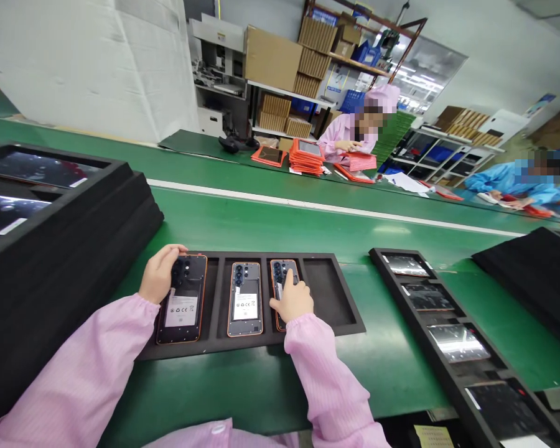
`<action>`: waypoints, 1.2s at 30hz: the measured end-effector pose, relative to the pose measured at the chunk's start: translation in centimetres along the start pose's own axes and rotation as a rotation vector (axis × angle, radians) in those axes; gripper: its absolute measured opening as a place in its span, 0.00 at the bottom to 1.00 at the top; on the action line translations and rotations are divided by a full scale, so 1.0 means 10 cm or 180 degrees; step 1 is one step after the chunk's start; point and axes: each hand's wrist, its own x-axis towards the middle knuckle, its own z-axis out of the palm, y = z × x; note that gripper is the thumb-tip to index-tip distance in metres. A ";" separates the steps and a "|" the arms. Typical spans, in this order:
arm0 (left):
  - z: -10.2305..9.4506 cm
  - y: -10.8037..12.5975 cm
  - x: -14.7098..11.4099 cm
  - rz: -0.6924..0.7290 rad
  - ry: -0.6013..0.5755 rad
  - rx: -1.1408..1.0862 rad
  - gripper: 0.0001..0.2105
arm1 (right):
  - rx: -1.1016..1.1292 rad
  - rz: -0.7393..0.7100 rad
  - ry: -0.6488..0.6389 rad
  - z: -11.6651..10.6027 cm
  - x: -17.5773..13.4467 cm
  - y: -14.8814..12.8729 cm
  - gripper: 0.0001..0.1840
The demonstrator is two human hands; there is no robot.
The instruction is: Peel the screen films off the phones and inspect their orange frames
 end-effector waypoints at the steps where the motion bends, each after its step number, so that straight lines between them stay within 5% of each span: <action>1: -0.02 0.03 -0.01 -0.0080 -0.0022 -0.0207 0.21 | 0.0037 0.0017 0.0029 -0.01 0.01 0.01 0.48; 4: -0.06 0.09 -0.06 -0.0628 -0.0472 -0.1283 0.25 | 0.0188 -0.0058 0.0017 -0.08 0.04 0.06 0.47; 8: -0.05 0.07 -0.13 -0.1656 -0.1536 -0.3543 0.25 | 0.0349 -0.0275 0.0012 -0.25 -0.01 -0.02 0.47; 13: 0.03 0.03 -0.14 -0.1701 -0.2478 -0.3893 0.39 | 0.0605 -0.0665 -0.0100 -0.29 -0.21 -0.45 0.48; 19: 0.02 0.08 -0.13 -0.1759 -0.2162 -0.3761 0.36 | 0.0258 -0.0434 -0.0110 -0.14 -0.29 -0.90 0.48; 24: 0.02 0.07 -0.12 -0.1794 -0.2076 -0.3783 0.34 | 0.0145 -0.0273 -0.0033 -0.01 -0.30 -1.08 0.55; 28: 0.01 0.06 -0.12 -0.1790 -0.2002 -0.3804 0.34 | -0.0018 -0.0375 -0.0052 0.06 -0.35 -1.14 0.49; 36: -0.02 0.09 -0.13 -0.1954 -0.1791 -0.3677 0.33 | -0.0194 -0.0261 -0.0387 -0.10 -0.29 -1.19 0.54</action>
